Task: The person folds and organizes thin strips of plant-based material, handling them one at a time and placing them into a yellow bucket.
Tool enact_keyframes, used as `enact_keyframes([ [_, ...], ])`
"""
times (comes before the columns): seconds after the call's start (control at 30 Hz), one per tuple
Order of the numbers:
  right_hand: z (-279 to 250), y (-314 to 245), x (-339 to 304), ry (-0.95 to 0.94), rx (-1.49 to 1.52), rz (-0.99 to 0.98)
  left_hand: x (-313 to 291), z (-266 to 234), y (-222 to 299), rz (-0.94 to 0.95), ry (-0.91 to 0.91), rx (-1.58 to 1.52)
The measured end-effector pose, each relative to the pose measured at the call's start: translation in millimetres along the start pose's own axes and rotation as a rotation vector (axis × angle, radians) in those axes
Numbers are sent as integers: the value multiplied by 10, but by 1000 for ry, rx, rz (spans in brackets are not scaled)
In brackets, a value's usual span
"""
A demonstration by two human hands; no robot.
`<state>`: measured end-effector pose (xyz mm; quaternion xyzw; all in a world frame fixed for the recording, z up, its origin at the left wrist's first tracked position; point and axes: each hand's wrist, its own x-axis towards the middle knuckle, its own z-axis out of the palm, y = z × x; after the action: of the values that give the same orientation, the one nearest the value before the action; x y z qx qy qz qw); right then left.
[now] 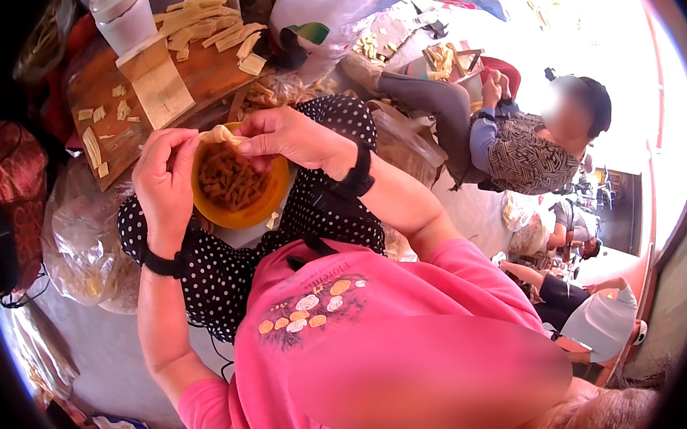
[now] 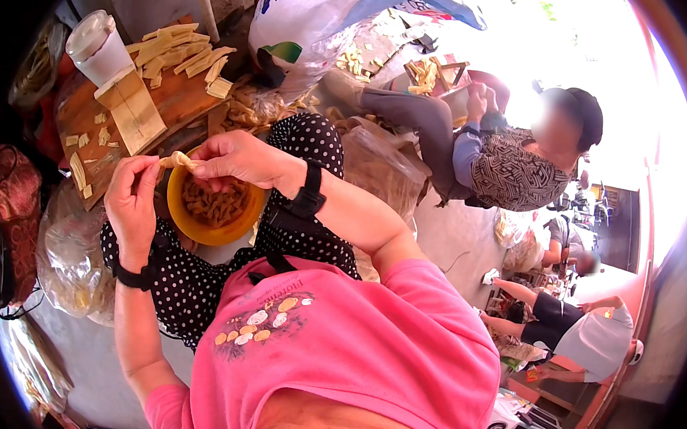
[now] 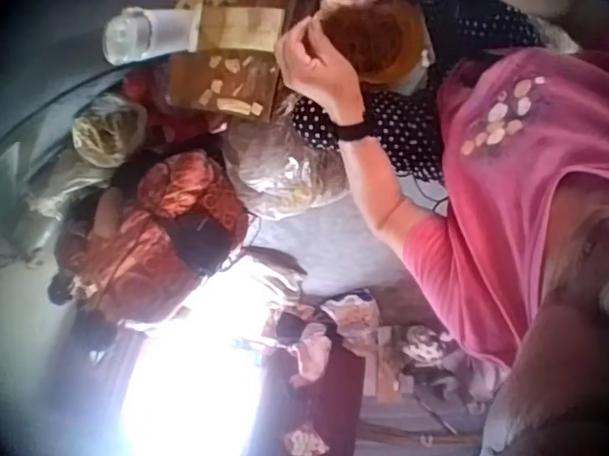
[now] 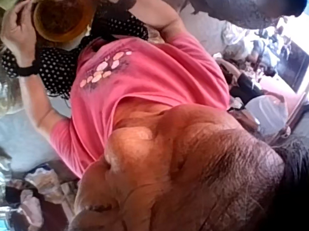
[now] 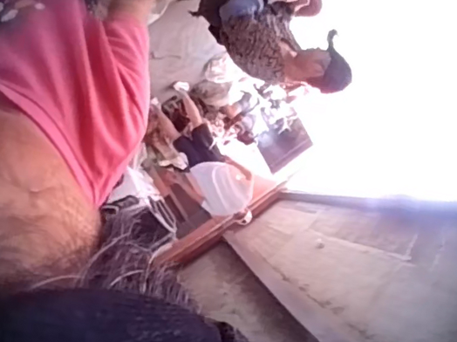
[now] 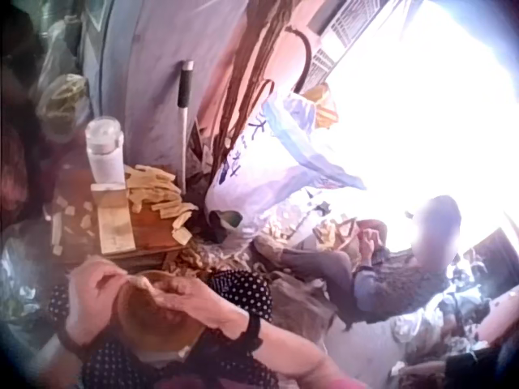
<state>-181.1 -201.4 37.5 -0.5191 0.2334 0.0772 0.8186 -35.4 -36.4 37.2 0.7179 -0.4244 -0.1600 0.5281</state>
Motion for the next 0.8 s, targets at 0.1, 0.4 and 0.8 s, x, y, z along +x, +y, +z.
enact_keyframes([
  [0.1, 46, 9, -176, 77, -167, -85, -44, -11, 294, 106, -181, -30],
  [0.4, 130, -84, -579, -78, -226, -122, -170, 162, 551, -80, -487, -354],
  [0.8, -1, 242, -655, -82, 55, -85, -444, 343, 398, -386, -357, -777],
])
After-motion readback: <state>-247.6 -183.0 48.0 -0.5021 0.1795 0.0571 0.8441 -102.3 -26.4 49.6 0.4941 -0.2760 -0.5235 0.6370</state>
